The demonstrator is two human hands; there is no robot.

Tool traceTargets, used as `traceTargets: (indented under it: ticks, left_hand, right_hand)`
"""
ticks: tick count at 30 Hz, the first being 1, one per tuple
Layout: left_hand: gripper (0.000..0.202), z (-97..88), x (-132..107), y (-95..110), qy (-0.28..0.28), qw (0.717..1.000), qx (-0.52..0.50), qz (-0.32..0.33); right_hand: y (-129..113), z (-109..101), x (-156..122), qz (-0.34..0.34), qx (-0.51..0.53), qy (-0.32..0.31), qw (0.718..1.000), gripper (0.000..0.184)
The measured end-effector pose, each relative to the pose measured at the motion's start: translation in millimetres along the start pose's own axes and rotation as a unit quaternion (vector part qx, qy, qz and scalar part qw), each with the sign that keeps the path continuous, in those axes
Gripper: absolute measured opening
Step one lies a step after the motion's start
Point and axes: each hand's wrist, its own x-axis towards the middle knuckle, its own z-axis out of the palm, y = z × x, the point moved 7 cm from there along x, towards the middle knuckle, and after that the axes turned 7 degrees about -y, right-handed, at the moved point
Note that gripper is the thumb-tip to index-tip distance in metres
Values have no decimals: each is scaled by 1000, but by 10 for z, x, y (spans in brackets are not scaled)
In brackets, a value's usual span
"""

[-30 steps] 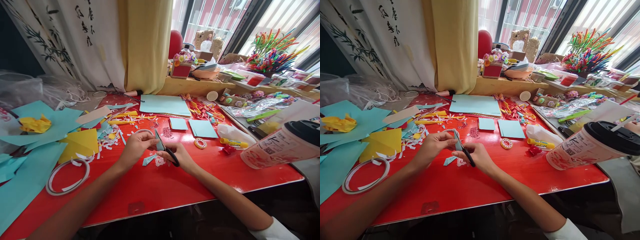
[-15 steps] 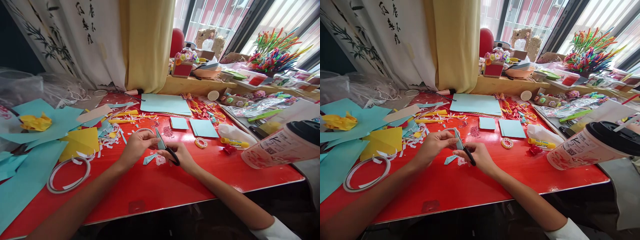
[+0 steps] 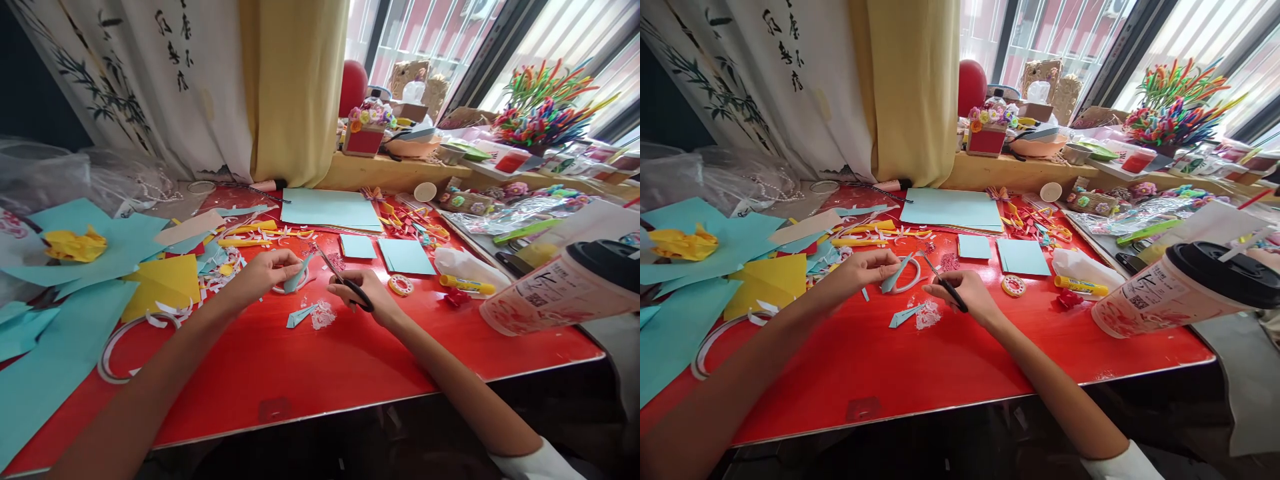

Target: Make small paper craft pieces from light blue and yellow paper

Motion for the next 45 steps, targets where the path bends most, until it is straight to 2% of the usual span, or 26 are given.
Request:
traceTargets:
  ticks: [3, 6, 8, 11, 18, 22, 28, 31, 34, 37, 41, 45]
  left_hand:
    - [21, 31, 4, -45, -15, 1000, -1, -19]
    - [23, 6, 12, -76, 6, 1000, -10, -23]
    - [24, 9, 19, -82, 9, 1000, -22, -19]
    - [23, 99, 30, -80, -22, 999, -43, -16]
    - [22, 411, 27, -65, -112, 991, -76, -18]
    - [22, 461, 49, -117, -140, 989, -50, -9]
    - [24, 323, 85, -99, -109, 993, 37, 14]
    - [22, 219, 78, -69, -83, 994, 74, 17]
    - [21, 165, 72, -52, -67, 996, 56, 34]
    - [21, 184, 77, -82, -63, 997, 30, 34]
    - [22, 219, 67, -73, -33, 997, 58, 42]
    - [29, 239, 28, 1, -3, 991, 119, 66]
  right_hand:
    - [-17, -121, 4, -16, 36, 43, 998, 35]
    - [-64, -212, -3, -44, 91, 80, 992, 27]
    - [-112, -209, -6, -69, 126, 79, 986, 30]
    - [-162, -161, -13, -95, 157, 71, 981, 36]
    - [-129, -25, -14, -79, 159, 19, 984, 35]
    - [-132, -52, -28, -81, 140, 40, 986, 29]
    - [-172, -112, -45, -96, 108, 52, 988, 20]
    - [-170, -258, -66, -92, 90, 106, 986, 19]
    - [-151, -383, -87, -74, 74, 156, 982, 23]
    - [-115, -339, -60, -54, 82, 128, 987, 31]
    - [-73, -206, -21, -51, 83, 77, 992, 31]
    - [-61, -199, -16, -68, 59, 82, 993, 28]
